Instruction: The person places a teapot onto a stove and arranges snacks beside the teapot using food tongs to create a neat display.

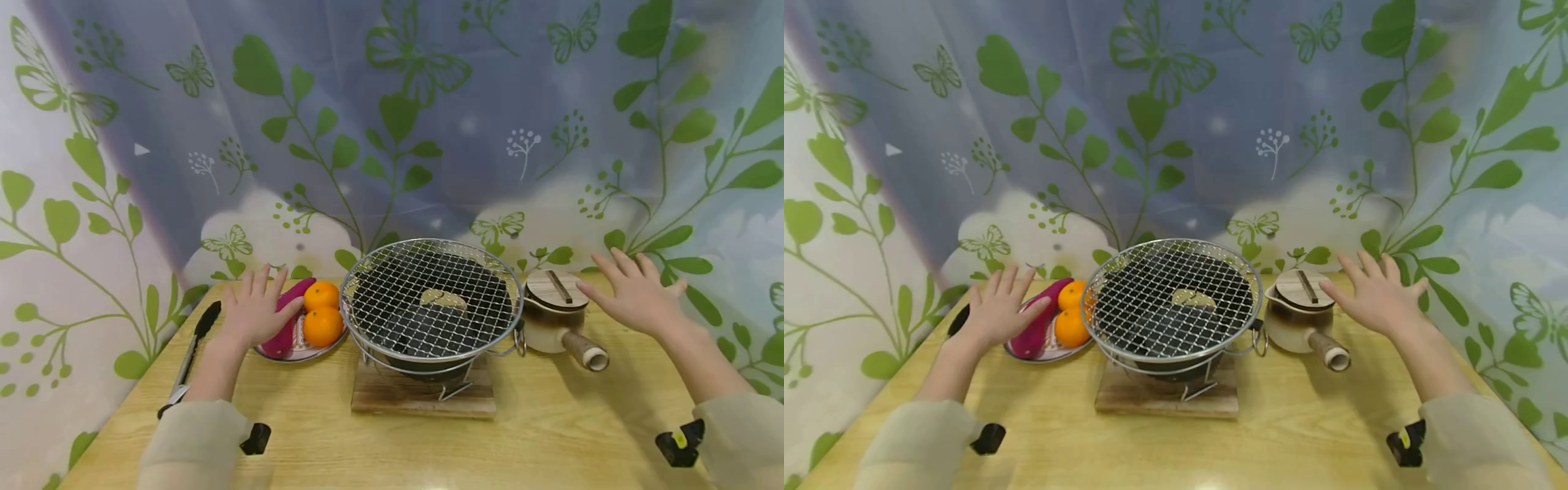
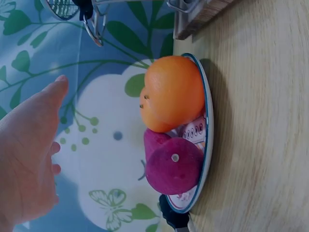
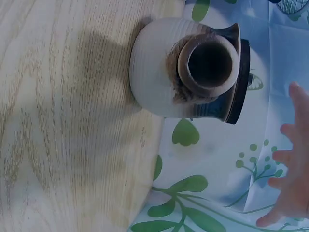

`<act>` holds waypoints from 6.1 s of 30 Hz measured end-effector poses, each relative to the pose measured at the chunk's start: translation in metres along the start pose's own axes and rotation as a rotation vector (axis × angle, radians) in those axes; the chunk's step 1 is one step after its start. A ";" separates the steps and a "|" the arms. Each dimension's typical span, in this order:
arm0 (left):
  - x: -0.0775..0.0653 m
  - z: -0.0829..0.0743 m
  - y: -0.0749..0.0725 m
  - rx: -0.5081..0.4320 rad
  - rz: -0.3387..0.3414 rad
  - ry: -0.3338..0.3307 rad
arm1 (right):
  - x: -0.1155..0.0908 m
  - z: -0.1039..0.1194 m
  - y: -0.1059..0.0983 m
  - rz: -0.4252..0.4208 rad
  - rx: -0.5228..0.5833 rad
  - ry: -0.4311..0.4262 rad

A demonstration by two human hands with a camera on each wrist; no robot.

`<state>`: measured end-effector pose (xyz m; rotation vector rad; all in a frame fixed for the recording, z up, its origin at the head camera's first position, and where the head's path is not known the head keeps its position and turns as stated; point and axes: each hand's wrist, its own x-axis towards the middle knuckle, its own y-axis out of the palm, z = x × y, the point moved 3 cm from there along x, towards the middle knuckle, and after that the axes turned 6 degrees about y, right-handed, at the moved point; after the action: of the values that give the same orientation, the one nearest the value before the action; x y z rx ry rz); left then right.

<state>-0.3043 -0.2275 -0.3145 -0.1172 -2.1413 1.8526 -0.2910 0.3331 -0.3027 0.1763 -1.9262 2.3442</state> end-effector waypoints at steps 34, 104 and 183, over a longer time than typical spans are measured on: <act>-0.036 -0.054 0.000 0.093 -0.137 0.359 | -0.078 0.073 -0.013 -0.472 -0.001 -0.432; -0.069 -0.116 0.095 0.238 -0.185 0.972 | -0.057 0.034 0.054 -0.046 -0.104 -0.118; -0.072 -0.118 0.095 0.231 -0.223 0.972 | -0.065 0.034 0.070 -0.414 -0.102 -0.217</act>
<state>-0.2163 -0.1188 -0.4059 -0.5664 -1.2113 1.4422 -0.2362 0.2858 -0.3742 0.7678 -1.8678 2.0181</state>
